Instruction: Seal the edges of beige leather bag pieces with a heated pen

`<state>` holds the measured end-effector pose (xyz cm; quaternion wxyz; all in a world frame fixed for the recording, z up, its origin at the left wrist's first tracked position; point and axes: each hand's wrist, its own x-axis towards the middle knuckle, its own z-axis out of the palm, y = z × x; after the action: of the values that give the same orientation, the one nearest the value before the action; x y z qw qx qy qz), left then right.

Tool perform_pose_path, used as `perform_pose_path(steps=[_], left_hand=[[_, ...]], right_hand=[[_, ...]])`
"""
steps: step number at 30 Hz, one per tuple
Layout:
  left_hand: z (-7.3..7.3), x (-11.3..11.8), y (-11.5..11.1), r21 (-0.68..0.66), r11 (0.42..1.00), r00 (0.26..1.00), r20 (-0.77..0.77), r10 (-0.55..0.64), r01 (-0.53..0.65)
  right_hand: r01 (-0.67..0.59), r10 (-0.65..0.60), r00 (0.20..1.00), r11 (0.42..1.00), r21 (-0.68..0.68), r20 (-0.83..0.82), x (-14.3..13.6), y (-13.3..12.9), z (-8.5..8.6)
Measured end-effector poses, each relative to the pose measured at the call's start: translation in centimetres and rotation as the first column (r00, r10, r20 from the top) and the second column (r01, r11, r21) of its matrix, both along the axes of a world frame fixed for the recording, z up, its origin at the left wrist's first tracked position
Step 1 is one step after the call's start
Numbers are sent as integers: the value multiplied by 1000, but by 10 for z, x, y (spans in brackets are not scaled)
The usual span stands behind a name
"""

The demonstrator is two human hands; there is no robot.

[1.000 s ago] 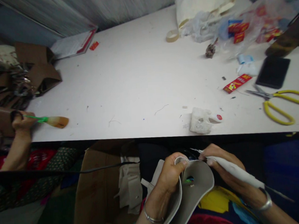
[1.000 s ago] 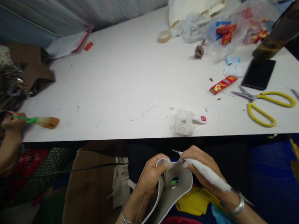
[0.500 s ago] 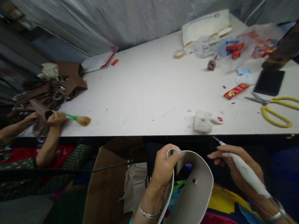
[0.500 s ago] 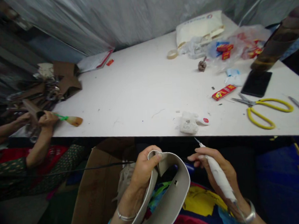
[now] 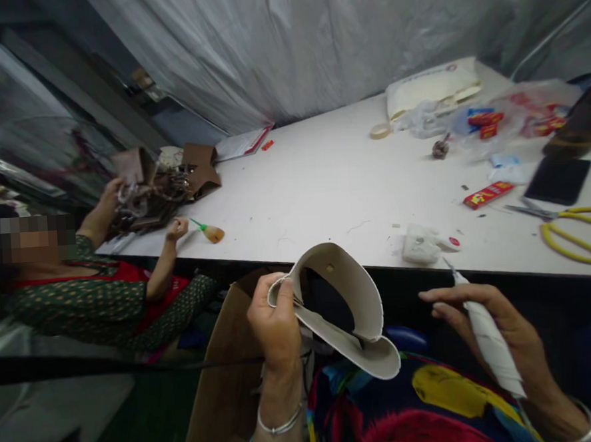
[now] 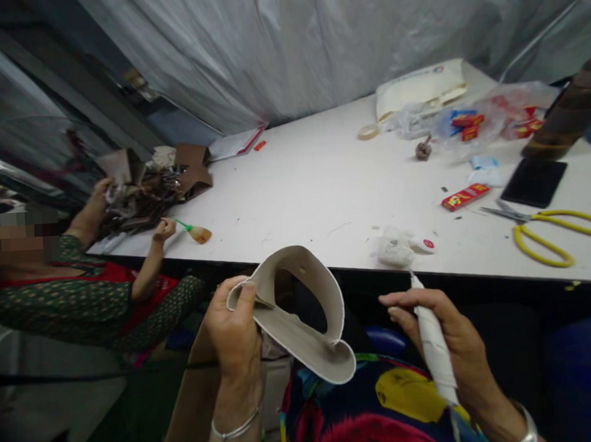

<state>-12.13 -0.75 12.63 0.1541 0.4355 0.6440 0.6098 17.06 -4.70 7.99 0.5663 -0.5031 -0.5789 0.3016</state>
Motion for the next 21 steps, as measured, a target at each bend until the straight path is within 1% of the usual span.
perform_pose_path(steps=[1, 2, 4, 5, 6, 8, 10, 13, 16, 18, 21], left_hand=[[-8, 4, -2, -13, 1000, 1000, -28, 15, -15], [-15, 8, -3, -26, 999, 999, -47, 23, -24], [-25, 11, -3, -42, 998, 997, -64, 34, -37], [-28, 11, -2, -44, 998, 997, -66, 37, -40], [-30, 10, -2, -44, 998, 997, -64, 38, -41], [-30, 7, -1, -40, 998, 998, -53, 38, -41], [-28, 7, -2, -36, 999, 998, -50, 33, -35], [-28, 10, -2, -29, 999, 997, -74, 29, -31], [-29, 12, -3, -22, 999, 996, -80, 36, -37], [-31, 9, -3, -28, 999, 997, -56, 45, -47], [-38, 1, -7, -44, 997, 998, 2, 64, -64]], right_hand=[[-106, 104, 994, 994, 35, 40, -3, -2, -1], [-215, 209, 973, 974, 63, 92, -5, -3, -2], [-403, 376, 900, 911, 88, 221, -9, -3, -7], [-464, 422, 859, 881, 90, 289, -11, -3, -10], [-497, 441, 825, 864, 84, 352, -13, -1, -11], [-513, 435, 781, 856, 63, 448, -19, 3, -10], [-517, 431, 745, 855, 32, 510, -27, 7, -5], [-515, 440, 703, 857, -27, 559, -41, 14, 2], [-499, 441, 671, 863, -77, 596, -51, 18, -1], [-486, 440, 672, 869, -94, 596, -51, 19, -7], [-478, 457, 734, 873, -96, 502, -47, 17, -11]])
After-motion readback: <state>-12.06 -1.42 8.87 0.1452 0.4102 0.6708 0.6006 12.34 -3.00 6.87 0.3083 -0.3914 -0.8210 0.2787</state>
